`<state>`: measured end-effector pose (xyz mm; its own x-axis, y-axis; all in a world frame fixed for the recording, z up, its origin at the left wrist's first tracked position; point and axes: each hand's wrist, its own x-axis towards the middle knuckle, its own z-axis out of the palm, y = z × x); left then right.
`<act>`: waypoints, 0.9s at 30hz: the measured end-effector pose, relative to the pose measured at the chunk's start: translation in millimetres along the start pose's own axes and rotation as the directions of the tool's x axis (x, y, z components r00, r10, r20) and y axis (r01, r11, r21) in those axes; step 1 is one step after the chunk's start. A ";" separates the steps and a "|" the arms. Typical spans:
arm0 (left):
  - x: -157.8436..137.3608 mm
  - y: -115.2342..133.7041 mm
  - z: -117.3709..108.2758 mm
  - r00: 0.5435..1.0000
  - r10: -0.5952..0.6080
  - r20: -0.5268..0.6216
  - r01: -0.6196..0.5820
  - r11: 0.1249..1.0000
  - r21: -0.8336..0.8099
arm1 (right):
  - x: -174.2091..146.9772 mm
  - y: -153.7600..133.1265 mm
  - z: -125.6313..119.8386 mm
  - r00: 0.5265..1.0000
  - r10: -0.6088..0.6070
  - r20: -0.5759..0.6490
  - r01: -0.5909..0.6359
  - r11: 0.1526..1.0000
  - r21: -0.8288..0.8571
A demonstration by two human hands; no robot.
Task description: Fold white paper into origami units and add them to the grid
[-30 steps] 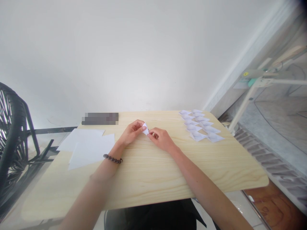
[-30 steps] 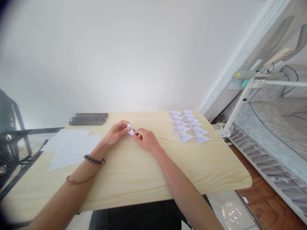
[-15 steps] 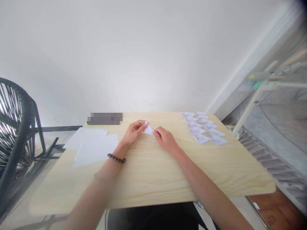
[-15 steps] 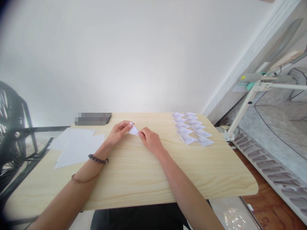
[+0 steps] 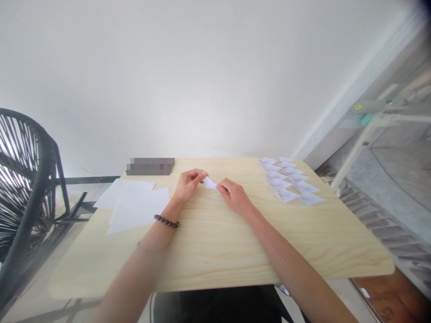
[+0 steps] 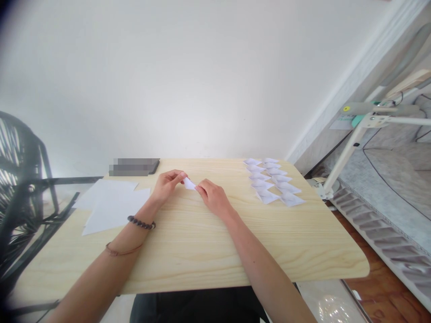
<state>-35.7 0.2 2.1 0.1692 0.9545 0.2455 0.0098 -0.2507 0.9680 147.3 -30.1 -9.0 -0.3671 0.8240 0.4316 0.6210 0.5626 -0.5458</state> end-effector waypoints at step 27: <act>-4.3 2.3 5.4 0.941 -0.193 0.279 0.229 0.968 -0.102 | -0.3 2.9 0.3 0.998 -0.001 -0.066 0.005 0.998 0.061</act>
<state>-31.0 -5.4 3.0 0.4320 0.9014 0.0293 -0.0523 -0.0074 0.9986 149.1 -28.7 -10.9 -0.3213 0.8169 0.4789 0.5759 0.5701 -0.5860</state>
